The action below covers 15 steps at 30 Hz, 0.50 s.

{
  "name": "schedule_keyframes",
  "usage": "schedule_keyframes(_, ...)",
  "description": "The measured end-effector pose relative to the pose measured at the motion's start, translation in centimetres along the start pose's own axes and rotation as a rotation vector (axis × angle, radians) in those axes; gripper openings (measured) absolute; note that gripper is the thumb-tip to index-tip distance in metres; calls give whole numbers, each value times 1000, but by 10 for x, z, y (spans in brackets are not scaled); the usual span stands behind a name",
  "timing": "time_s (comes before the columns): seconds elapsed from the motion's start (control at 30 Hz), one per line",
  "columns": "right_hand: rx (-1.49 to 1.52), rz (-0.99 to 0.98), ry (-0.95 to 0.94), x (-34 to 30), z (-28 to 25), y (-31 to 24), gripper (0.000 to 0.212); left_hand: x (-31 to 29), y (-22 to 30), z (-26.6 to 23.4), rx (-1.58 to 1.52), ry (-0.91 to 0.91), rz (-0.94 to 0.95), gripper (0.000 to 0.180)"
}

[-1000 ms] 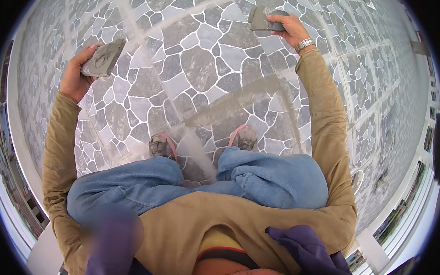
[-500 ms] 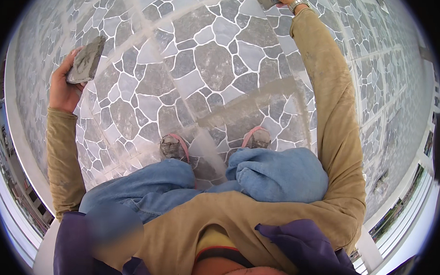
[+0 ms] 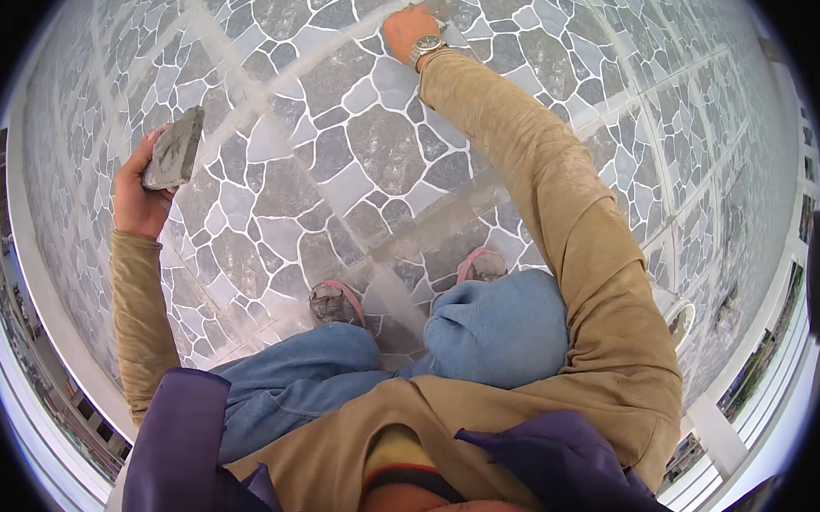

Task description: The person applies grout to the spaces between floor tiles using small pieces of tile as spreaders. They repeatedly dip the tile pieces into a bucket of water and press the grout mixture into the joints.

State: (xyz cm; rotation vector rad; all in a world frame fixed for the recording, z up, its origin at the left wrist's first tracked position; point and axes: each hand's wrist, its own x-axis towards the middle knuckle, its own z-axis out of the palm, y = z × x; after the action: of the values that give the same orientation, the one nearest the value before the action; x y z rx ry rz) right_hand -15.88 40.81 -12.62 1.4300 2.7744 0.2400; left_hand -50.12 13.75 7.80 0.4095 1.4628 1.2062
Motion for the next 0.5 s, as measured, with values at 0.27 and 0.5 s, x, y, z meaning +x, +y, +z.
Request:
schedule_keyframes(0.27,110,218,99,-38,6,97,23,-12,8,27,70,-123,39,32)
schedule_keyframes(0.5,324,95,-187,-40,-49,55,34,-15,10,31,51,-71,50,31)
